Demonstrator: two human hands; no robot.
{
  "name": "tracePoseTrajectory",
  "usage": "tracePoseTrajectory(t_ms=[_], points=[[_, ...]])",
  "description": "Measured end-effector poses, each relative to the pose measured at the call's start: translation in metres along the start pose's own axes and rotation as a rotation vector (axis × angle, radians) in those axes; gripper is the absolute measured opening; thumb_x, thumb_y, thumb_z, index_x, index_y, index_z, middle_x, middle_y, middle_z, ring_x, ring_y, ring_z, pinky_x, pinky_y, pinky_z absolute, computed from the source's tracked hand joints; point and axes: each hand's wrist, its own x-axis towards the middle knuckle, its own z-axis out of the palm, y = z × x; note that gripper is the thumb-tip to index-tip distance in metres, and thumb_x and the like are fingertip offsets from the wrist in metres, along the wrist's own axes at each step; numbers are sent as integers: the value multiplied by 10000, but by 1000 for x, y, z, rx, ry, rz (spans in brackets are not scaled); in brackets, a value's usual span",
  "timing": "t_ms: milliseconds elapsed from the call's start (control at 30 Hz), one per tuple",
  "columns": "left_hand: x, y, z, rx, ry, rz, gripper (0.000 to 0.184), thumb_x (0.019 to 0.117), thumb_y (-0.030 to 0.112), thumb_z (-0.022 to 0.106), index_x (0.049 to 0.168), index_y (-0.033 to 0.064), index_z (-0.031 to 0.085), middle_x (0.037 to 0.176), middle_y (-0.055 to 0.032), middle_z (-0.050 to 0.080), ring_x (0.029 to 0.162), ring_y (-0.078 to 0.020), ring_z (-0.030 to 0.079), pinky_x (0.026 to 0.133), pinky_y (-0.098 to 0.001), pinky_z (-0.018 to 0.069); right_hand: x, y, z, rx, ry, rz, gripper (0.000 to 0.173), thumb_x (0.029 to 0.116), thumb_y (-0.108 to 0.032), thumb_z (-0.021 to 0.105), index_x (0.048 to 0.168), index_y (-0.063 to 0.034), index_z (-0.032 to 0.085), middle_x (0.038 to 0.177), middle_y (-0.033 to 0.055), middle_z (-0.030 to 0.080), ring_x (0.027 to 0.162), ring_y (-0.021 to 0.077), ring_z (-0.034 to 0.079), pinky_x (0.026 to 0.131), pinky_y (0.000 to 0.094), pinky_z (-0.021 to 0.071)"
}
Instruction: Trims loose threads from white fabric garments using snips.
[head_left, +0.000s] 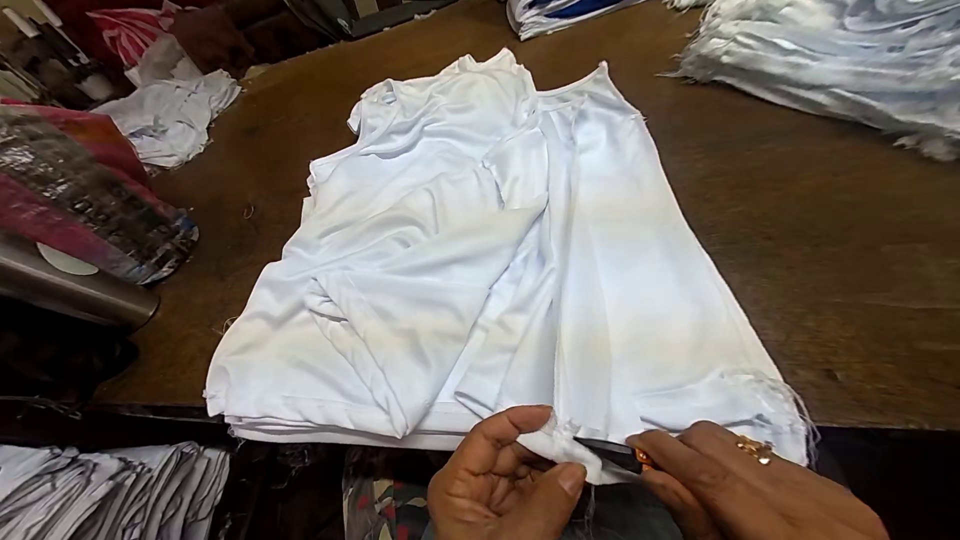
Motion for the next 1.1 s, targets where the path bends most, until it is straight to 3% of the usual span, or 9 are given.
tracePoseTrajectory(t_ms=[167,300,400,533,633,700,800,933,1100], points=[[3,0,-3,58,-78,132,352,871,-135,695,1221,-105,674,1118,-175,736,877,-145,728,819,-302,619,-5,12,1,629,-11,153,469,1122,-405,346,1155,-33,629,905,61,610,780,28,554,689,170,455],[4,5,-4,95,-121,132,401,866,-153,683,1263,-134,634,1132,-192,730,914,-178,734,863,-338,617,-4,4,4,473,-53,107,408,959,-364,695,1119,7,638,886,155,650,793,179,593,691,281,486],[11,8,-9,377,-165,269,405,849,-140,709,1247,-151,634,1107,-192,718,915,-197,732,859,-355,633,-1,3,7,428,-3,123,169,1005,-157,608,1062,-6,654,857,130,645,778,148,598,694,238,494],[31,14,-25,985,-113,594,128,898,134,754,1005,97,816,881,-15,649,835,-73,579,757,-231,489,5,17,-3,783,-58,177,135,1016,-108,603,1065,9,650,890,66,656,810,28,610,718,168,509],[43,25,-29,1052,-231,663,78,946,202,721,939,170,791,1155,-42,652,1149,-153,573,987,-323,485,8,18,-11,845,-81,248,143,1048,-130,547,1059,-24,643,836,-8,611,728,-25,551,653,142,468],[50,29,-28,942,-381,656,101,978,142,671,942,92,751,1198,-79,715,1205,-194,624,1047,-399,495,10,17,-15,869,-66,320,140,1065,-155,530,1057,-84,649,820,-87,600,699,-65,531,620,121,455],[56,29,-25,737,-470,523,92,991,86,660,1008,6,701,965,-68,747,905,-113,698,833,-295,576,14,18,-20,822,-47,378,134,1069,-163,519,1044,-114,640,786,-123,569,660,-81,498,582,110,421],[57,38,-21,589,-464,229,318,976,42,667,1274,-2,564,856,-59,736,754,-100,699,703,-250,595,16,20,-20,595,-53,367,170,1063,-152,515,997,-24,607,761,-14,568,633,-17,510,558,151,433],[56,44,-16,524,-377,72,367,968,13,651,1322,8,554,832,-73,721,730,-111,687,692,-247,581,9,10,-25,160,-50,223,488,1105,-374,360,1201,49,585,915,203,615,799,239,583,695,368,486]])
